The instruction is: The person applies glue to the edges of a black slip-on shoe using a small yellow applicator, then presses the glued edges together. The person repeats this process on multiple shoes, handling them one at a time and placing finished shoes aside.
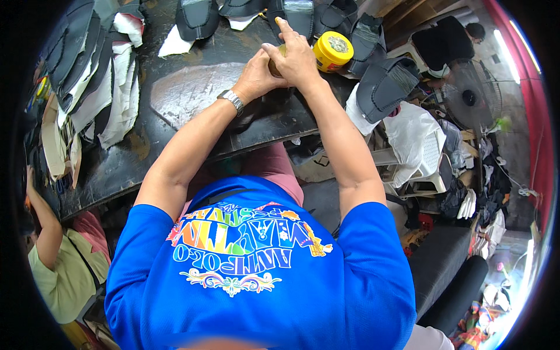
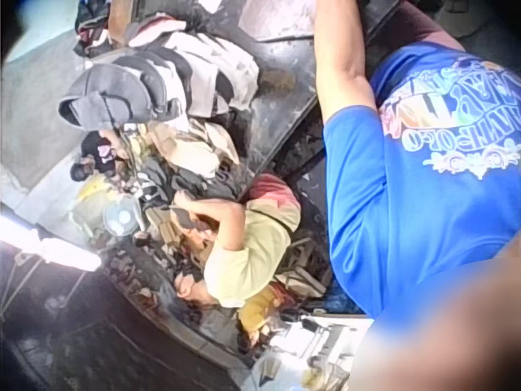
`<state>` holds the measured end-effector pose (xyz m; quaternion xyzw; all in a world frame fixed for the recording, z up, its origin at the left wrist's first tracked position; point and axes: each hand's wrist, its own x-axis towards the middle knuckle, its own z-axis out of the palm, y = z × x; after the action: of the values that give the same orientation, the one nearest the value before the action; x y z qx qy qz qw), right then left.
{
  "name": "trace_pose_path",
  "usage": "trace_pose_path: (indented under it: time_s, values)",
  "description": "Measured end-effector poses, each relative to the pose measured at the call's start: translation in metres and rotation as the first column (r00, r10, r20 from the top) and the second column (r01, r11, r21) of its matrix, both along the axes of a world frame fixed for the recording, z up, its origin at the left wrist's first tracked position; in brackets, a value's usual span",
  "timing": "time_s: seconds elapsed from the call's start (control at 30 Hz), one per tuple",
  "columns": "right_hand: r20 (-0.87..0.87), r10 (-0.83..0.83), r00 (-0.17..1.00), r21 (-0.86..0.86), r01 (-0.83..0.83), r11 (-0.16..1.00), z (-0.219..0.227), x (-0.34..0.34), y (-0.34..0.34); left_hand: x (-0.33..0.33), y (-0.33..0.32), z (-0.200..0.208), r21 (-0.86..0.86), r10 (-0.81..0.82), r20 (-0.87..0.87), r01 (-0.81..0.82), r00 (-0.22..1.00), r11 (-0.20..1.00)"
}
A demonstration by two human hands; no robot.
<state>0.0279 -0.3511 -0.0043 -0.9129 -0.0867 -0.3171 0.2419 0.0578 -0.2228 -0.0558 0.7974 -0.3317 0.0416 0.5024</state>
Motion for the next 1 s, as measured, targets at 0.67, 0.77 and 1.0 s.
trace_pose_path:
  time_s: [0.67,0.77,1.0]
  values:
    - [-0.205,0.650,0.731,-0.036,-0.670,0.742,0.071,-0.115,0.073,-0.109,0.136,0.040,-0.616,-0.767,-0.599,0.480,0.229,0.624]
    - [-0.303,0.747,0.592,-0.039,-0.791,0.611,0.072,-0.126,0.072,-0.126,0.136,0.041,-0.650,-0.833,-0.529,0.554,0.162,0.520]
    - [-0.252,0.428,0.868,-0.056,-0.454,0.889,0.040,-0.130,0.067,-0.131,0.125,0.043,-0.278,-0.440,-0.510,0.342,0.739,0.898]
